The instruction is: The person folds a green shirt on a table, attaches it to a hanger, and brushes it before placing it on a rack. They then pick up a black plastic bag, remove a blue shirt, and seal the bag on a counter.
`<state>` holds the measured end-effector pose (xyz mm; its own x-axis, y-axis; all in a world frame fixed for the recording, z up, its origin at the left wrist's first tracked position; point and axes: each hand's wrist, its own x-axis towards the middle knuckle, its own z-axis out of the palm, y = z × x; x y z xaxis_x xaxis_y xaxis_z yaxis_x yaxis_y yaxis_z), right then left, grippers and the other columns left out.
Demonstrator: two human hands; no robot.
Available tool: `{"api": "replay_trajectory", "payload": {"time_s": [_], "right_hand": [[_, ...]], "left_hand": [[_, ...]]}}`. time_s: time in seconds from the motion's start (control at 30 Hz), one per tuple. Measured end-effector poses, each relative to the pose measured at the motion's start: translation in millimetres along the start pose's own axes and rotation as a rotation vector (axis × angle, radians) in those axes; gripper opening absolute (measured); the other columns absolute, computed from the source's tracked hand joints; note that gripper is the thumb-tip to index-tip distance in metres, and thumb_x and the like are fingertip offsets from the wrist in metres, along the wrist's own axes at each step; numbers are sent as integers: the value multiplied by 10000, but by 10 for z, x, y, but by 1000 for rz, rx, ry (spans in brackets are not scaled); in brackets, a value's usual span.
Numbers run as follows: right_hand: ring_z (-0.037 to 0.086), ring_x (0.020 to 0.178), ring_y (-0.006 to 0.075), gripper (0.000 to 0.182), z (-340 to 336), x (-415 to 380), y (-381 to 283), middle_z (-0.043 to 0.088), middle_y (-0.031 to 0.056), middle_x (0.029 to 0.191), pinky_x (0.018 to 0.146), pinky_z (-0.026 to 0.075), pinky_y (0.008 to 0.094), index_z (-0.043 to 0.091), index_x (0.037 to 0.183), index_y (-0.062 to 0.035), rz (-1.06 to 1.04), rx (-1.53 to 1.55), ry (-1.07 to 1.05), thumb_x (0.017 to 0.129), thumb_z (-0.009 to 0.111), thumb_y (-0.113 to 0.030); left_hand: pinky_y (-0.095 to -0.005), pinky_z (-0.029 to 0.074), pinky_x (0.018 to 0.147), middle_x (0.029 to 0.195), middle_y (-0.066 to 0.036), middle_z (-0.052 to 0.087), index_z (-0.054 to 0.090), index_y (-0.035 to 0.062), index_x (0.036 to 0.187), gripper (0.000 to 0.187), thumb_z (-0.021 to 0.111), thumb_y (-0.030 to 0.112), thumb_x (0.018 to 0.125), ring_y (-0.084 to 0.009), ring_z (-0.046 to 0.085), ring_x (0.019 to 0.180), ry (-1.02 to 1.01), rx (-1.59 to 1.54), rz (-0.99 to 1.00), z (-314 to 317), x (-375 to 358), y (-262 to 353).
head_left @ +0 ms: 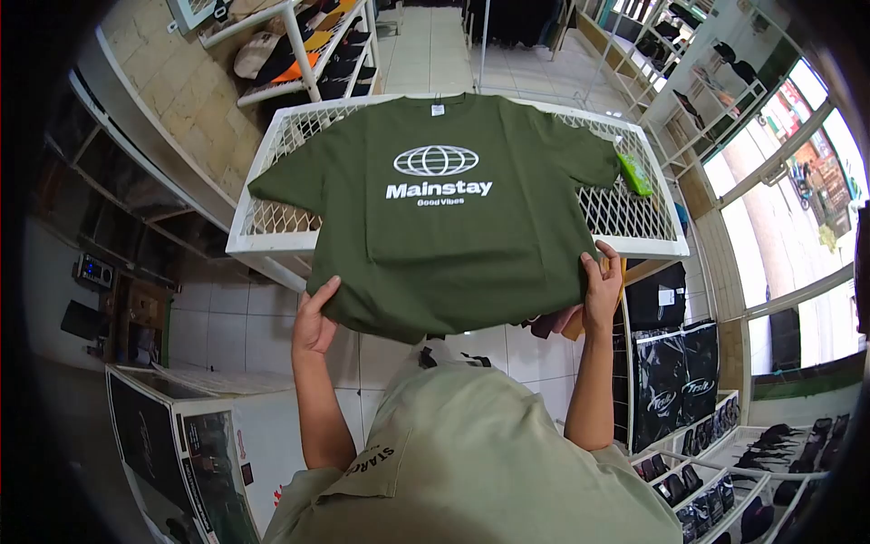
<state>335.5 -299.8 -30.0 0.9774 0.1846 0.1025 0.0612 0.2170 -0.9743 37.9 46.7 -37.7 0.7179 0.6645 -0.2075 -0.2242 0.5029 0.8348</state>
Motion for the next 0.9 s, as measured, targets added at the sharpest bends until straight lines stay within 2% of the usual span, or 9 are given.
{"api": "replay_trajectory", "payload": {"time_s": [0.13,0.27,0.37,0.43,0.5,0.53,0.63,0.83,0.9], "right_hand": [[689,985,161,603,89,27,-320,705,164,1162,865,560,293,402,1521,-12,60,3,-230,976,657,-54],[676,1075,179,571,131,203,-311,656,137,1288,952,544,299,474,1489,-3,98,35,-345,939,625,14],[688,1006,172,602,217,384,-270,672,112,1229,921,551,273,478,1489,-5,71,158,-403,901,582,72],[684,978,168,624,262,541,-200,672,97,1197,902,559,279,475,1494,-8,23,108,-368,881,567,67],[628,1083,149,601,323,652,-236,639,90,1249,945,516,281,505,1483,-32,257,341,-412,893,618,3],[618,1113,145,563,430,697,-315,646,84,1240,966,510,289,539,1455,-22,256,303,-363,899,627,-22],[640,1075,152,531,575,1008,-250,662,76,1207,952,516,286,568,1424,-4,177,311,-285,902,651,-56],[643,1116,169,522,747,1614,-164,652,119,1298,988,501,279,556,1430,23,96,195,-236,930,694,-37],[642,1127,172,543,869,1716,-274,649,132,1315,983,511,293,541,1440,30,-32,73,-225,926,704,-36]], "left_hand": [[-403,493,1065,1338,-119,657,571,-20,1380,443,650,211,1011,-242,643,1208,-45,-272,-116,19,157,217],[-405,492,1068,1352,-126,650,567,-23,1382,445,644,221,1018,-244,634,1224,-58,-171,-38,162,321,306],[-407,484,1078,1357,-127,647,560,-25,1387,447,642,221,1022,-249,626,1238,-130,-113,38,261,440,417],[-408,473,1092,1357,-125,644,548,-19,1400,444,637,197,1022,-255,620,1245,-146,-313,-104,340,528,514],[-411,471,1096,1354,-124,644,546,-14,1402,441,633,195,1024,-258,620,1245,-170,-316,-111,395,650,559],[-415,470,1099,1350,-123,645,544,-10,1404,438,629,194,1025,-261,620,1244,-183,-323,-126,418,718,571],[-416,492,1083,1346,-130,646,552,0,1395,431,629,209,1027,-259,628,1234,-155,-220,44,513,966,624],[-397,546,1022,1310,-127,661,557,6,1384,443,641,251,1024,-246,666,1165,-184,-162,-75,584,1473,958],[-388,559,995,1267,-130,680,579,-15,1355,443,681,220,994,-241,684,1120,-163,-146,-88,611,1628,1051]]}}
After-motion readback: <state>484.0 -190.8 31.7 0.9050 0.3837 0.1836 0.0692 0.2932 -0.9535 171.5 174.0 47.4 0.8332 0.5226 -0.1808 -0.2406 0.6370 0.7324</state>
